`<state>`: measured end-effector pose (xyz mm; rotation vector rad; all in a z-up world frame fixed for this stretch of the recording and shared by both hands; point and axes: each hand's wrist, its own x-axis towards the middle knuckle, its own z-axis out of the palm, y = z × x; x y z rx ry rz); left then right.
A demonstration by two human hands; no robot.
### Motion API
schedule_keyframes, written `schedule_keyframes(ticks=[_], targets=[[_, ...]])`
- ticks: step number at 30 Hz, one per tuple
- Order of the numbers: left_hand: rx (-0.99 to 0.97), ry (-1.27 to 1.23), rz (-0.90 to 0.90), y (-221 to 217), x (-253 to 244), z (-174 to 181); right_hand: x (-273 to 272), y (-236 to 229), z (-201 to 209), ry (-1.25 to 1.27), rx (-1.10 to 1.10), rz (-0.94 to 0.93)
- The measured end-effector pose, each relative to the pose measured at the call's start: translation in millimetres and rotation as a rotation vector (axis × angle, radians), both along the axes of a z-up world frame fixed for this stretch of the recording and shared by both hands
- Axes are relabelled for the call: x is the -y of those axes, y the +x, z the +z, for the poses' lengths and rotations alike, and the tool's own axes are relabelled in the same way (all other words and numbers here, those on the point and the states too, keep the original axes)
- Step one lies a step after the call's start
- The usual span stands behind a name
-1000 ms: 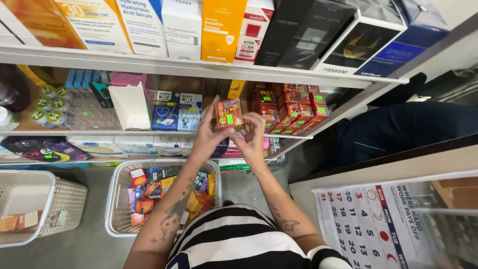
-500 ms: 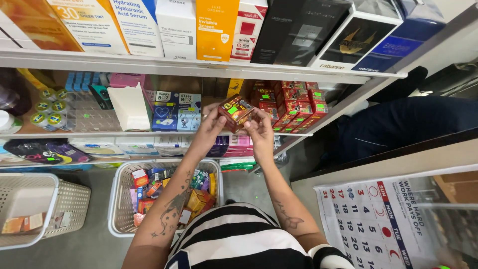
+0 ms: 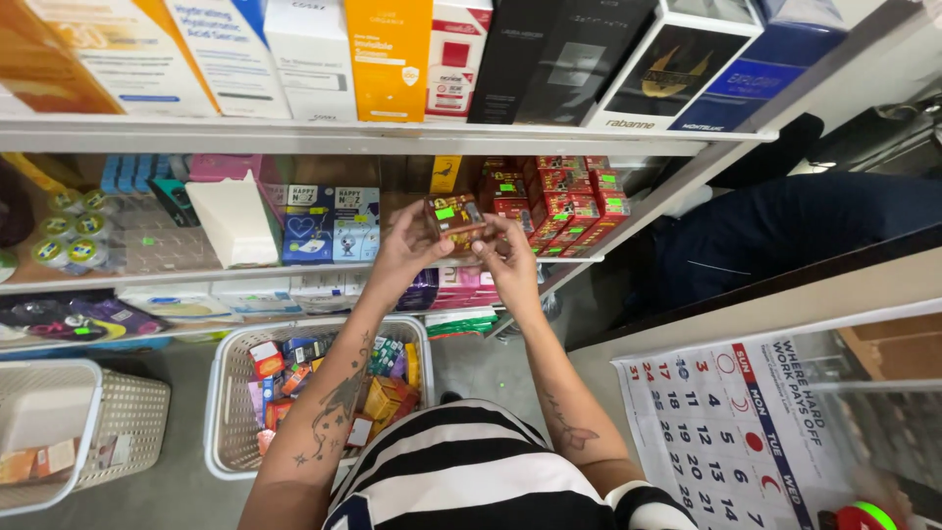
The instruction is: The person repeatedly picks up small red boxes from a white plastic basket and places them onto a shelf. They also pick up boxes from the shelf and return them to the basket, organizing the items between the two locations.
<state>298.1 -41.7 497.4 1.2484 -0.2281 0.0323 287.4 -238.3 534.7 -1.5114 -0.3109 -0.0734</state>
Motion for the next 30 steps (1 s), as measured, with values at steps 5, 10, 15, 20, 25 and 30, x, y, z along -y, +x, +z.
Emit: schedule_keyframes(ticks=[5,10,15,20,25,30], targets=[[0.055,0.078,0.015,7,8,-11,12,10,-18,-0.151,0.066,-0.071],[-0.092,0.553,0.200,8,23,37,23,16,-9,-0.168,0.044,-0.094],[0.300,0.407,0.265,52,51,27,20,25,55,-0.608,0.402,-0.246],[0.145,0.579,0.263,107,68,12,42,81,48,-1.018,0.592,-0.311],[0.324,0.755,0.230,179,77,-32,53,142,41,-1.348,0.611,-0.358],[0.205,1.099,0.253,156,67,20,74,215,-6,-1.198,0.623,-0.448]])
